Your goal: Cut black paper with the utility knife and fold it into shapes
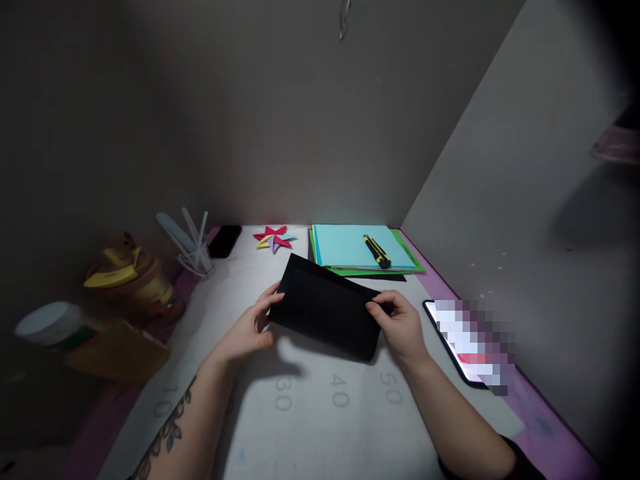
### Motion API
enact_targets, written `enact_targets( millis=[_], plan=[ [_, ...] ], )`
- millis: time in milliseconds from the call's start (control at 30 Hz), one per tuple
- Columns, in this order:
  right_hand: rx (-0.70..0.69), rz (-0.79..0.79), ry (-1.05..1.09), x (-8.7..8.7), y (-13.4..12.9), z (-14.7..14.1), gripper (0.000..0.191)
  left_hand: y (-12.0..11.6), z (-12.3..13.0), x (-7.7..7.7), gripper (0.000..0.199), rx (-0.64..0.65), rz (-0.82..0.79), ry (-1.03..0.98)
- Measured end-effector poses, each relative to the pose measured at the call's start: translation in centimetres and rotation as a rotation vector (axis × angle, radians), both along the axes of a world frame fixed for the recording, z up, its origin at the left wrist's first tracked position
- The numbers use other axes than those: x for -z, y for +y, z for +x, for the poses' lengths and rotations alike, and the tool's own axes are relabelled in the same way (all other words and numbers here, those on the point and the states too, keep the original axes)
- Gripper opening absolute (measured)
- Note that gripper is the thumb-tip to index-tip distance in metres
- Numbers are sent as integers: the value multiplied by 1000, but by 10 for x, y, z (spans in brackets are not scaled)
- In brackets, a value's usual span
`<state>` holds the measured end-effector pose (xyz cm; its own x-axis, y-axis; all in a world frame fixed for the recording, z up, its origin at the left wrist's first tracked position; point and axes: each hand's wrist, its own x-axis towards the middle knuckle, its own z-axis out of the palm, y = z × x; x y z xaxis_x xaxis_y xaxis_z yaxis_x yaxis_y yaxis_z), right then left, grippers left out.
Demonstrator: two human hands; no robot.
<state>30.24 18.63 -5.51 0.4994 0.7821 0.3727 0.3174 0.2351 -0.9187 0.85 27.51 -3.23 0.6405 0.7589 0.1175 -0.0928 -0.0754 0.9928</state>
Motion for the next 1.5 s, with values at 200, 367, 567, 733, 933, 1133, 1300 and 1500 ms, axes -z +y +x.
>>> enact_targets(
  millis=[200,367,567,733,933,1133,1300,1500],
  plan=[
    [15,70,-26,-3,-6,-7,12,-7,2,-6,86,-127,84,122],
    [-21,97,33,-2,-8,-9,12,-11,8,-19,60,-206,126,99],
    [27,25,128,0,-4,-5,21,-16,15,-9,32,-324,-142,120],
    [-203,-137,368,1,-1,-12,33,-19,24,-5,32,-519,-196,79],
    [-277,-191,569,-1,4,-24,45,-15,24,-2,33,-624,-165,40],
    [-117,-155,595,4,8,-24,35,-16,29,1,35,-603,-194,-85],
    [40,-59,449,6,9,-24,34,-18,32,0,61,-596,-257,-103],
    [124,-2,336,3,7,-25,34,-19,34,6,39,-571,-264,-90]
  ],
)
